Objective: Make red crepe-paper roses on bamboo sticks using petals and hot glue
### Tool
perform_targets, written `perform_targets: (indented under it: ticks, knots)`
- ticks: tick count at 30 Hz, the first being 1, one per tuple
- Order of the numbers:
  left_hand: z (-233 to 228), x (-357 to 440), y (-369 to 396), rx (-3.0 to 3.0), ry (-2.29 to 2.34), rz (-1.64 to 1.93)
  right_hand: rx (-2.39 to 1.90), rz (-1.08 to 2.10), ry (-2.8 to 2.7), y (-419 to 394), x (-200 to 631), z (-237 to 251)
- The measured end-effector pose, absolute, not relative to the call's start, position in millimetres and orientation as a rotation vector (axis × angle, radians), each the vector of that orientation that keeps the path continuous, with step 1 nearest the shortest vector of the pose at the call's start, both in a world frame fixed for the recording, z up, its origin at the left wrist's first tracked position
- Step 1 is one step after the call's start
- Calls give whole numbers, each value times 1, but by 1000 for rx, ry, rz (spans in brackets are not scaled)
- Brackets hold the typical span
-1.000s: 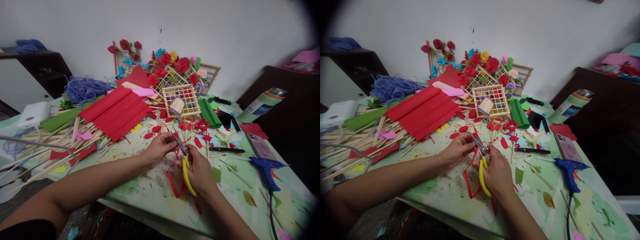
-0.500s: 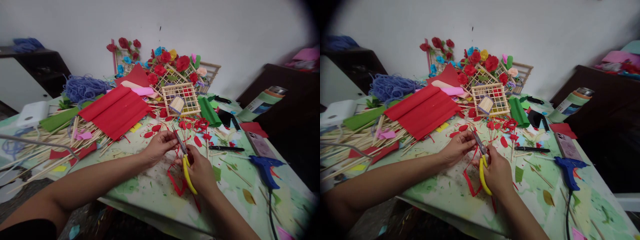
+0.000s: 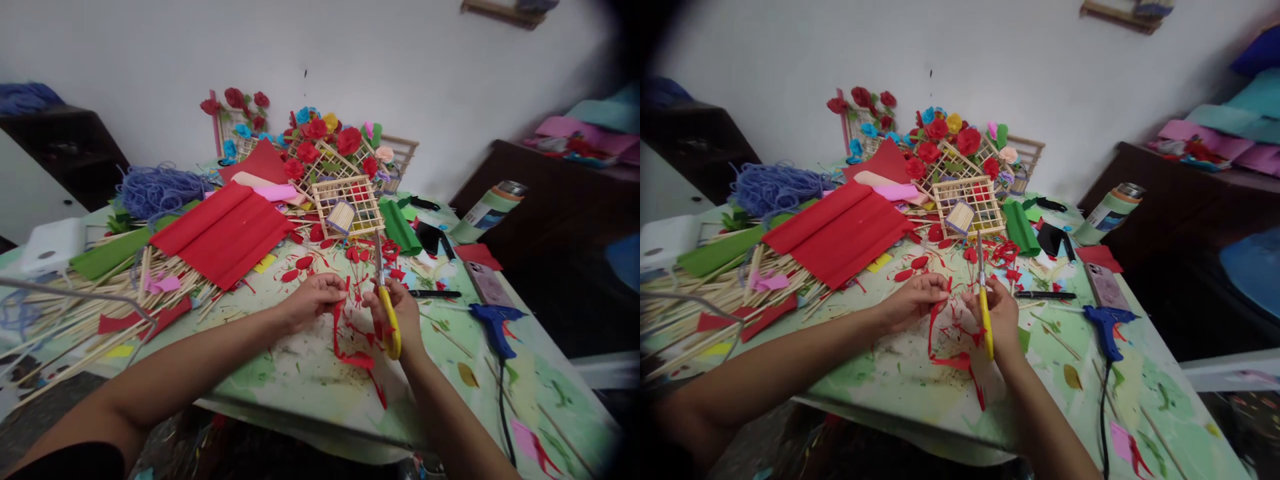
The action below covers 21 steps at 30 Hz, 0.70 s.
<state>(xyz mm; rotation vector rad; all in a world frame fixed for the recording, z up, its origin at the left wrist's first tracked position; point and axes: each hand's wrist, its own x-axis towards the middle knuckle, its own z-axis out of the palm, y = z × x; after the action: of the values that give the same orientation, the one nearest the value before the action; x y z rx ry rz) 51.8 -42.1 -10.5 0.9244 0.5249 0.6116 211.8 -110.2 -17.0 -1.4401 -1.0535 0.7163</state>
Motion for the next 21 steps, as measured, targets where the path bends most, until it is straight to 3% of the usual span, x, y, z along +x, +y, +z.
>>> perform_targets:
  ticks: [10, 21]
  knots:
    - [-3, 43, -39, 1154, 473, 349, -1404, 1026, -1112, -111, 202, 36]
    - [0, 36, -28, 1164, 312, 149, -1438, 931, -1173, -109, 220, 37]
